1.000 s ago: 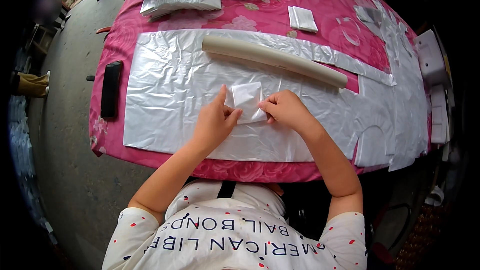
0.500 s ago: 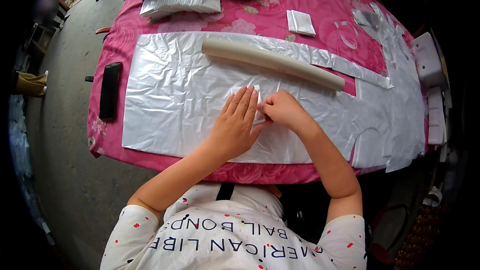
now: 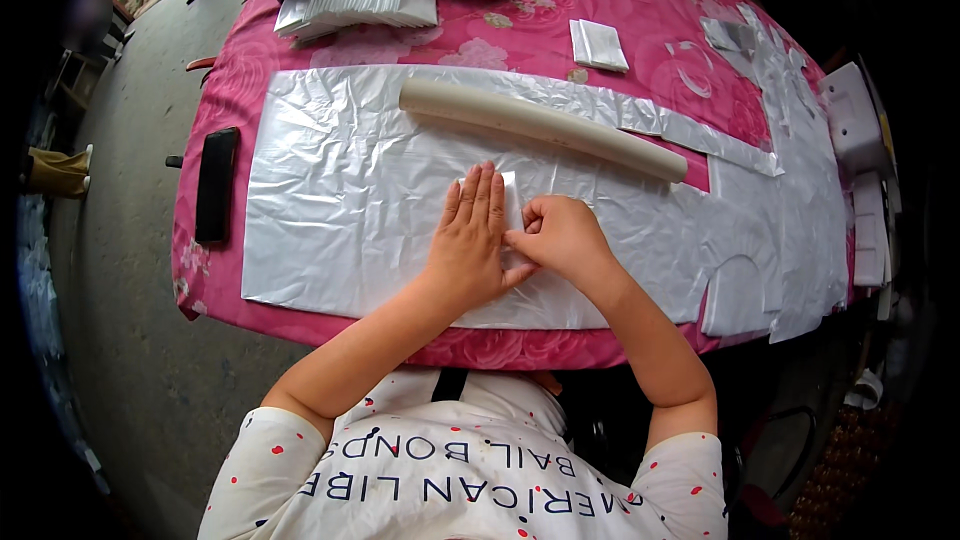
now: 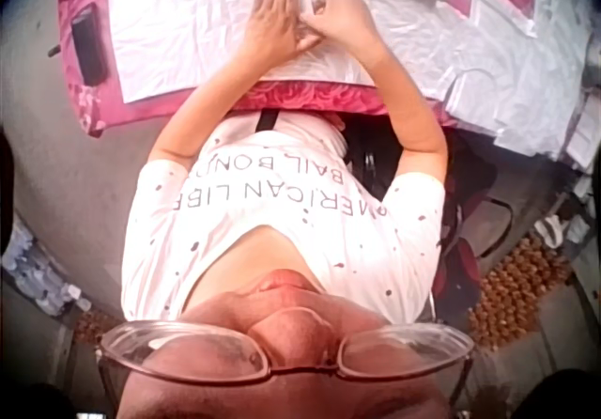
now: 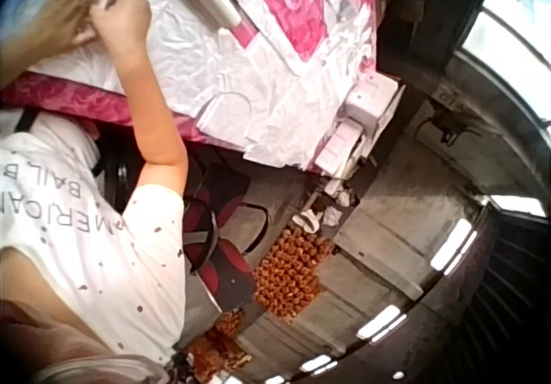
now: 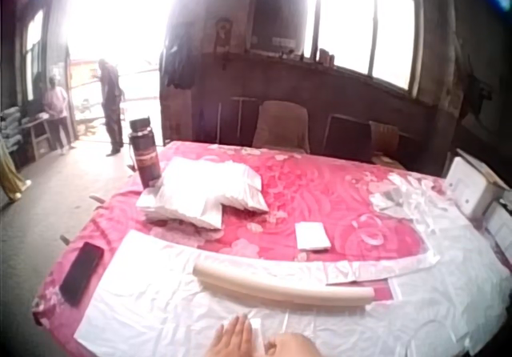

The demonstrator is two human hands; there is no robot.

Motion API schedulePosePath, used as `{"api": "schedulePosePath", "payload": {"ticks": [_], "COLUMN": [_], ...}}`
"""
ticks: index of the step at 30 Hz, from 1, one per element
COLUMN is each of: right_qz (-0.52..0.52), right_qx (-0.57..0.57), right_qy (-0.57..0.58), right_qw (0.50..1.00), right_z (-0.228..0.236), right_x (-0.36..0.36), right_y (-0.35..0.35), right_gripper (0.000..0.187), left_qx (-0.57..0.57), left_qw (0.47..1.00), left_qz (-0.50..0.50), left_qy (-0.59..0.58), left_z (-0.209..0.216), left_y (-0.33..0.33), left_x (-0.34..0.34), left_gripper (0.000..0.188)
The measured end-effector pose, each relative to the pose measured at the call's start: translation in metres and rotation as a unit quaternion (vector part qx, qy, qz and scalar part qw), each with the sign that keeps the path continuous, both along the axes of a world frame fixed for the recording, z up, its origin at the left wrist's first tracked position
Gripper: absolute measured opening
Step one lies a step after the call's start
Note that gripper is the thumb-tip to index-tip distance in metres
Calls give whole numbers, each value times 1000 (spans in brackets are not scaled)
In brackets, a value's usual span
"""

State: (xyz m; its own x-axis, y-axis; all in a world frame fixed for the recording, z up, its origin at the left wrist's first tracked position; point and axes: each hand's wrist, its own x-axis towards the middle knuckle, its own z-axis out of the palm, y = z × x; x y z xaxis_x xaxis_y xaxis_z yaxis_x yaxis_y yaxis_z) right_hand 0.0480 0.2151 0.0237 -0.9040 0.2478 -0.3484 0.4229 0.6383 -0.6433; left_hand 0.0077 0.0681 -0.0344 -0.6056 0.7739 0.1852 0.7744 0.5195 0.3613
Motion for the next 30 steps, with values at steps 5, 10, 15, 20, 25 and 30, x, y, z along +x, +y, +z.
{"api": "schedulePosePath", "payload": {"ticks": [5,10,15,20,25,30], "right_qz": [13,74,199,239,306,380], "right_qx": [60,156,194,164,38,-82], "right_qy": [-5,124,306,253,205,190], "right_qw": [998,977,910,923,929,901], "right_z": [7,3,-12,-43,-41,-39], "right_x": [11,14,-8,-16,21,52], "right_y": [5,8,-12,-57,-139,-184], "right_gripper": [19,20,45,66,73,67], "left_qx": [39,190,240,145,264,319], "left_qw": [999,980,742,616,497,474], "left_qz": [-6,-13,-15,177,349,388], "left_qy": [8,-56,-626,-754,-749,-723], "left_z": [0,16,31,21,19,21], "left_y": [-4,-39,-120,-176,-192,-194], "left_x": [-1,4,37,73,92,100], "left_gripper": [105,92,36,27,27,18]}}
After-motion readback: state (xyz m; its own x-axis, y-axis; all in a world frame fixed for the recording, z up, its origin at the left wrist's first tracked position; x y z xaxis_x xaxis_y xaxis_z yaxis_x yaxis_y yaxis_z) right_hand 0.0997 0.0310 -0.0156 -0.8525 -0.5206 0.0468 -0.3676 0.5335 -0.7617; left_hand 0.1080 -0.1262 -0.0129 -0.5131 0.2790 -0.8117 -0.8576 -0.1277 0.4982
